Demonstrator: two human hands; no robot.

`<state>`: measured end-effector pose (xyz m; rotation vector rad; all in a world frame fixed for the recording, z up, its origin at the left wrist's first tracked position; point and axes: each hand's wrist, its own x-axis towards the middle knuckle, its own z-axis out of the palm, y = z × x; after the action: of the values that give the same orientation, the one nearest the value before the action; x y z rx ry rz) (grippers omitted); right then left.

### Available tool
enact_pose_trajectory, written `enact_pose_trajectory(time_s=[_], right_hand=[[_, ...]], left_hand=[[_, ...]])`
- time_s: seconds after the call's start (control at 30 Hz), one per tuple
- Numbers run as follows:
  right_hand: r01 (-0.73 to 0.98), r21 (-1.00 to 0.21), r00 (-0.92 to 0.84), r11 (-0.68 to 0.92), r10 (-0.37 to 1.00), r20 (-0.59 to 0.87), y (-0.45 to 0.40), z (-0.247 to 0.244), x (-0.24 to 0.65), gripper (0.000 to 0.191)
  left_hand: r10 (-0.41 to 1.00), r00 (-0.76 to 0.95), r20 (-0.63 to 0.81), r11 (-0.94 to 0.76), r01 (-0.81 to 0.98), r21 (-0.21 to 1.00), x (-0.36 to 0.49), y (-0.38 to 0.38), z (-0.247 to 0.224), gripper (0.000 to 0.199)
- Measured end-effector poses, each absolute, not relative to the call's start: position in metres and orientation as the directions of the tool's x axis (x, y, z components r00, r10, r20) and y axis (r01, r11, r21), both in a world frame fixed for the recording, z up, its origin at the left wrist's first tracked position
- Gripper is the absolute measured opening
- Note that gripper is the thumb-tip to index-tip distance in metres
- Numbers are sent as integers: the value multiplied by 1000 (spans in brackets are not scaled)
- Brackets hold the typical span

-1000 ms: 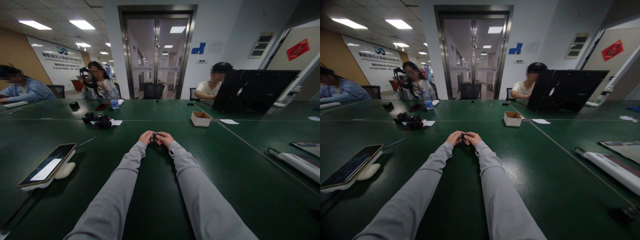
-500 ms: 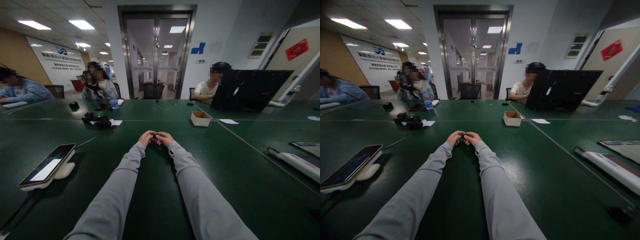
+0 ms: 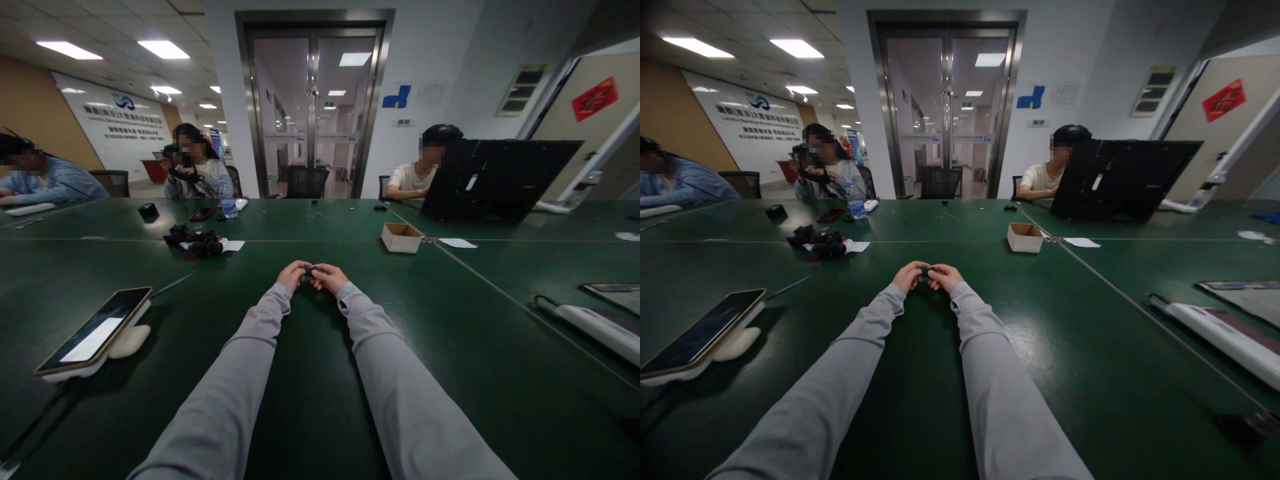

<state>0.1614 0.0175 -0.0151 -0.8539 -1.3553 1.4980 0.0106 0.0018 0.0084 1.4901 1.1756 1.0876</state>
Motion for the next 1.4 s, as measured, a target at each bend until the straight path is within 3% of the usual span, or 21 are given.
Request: enact_pose_trajectory(time_s=[0.57,0.93,1.23,1.4], right_hand=[[-184,-983,-329,-8,943,54,18,-15,161,19],[-198,-980,-332,-7,941,60,18,-15,161,18],[-189,-982,-326,-1,943,62,18,-15,161,20],[-193,-981,-341,6,937,73,16,-13,161,21]], left_hand=[[962,194,194,-230,179,957,10,11,-6,35],[975,161,153,-190,244,951,10,12,-8,46],[983,76,169,-181,202,962,12,10,-6,43],[989,71,133,-143,178,973,10,8,-1,26]])
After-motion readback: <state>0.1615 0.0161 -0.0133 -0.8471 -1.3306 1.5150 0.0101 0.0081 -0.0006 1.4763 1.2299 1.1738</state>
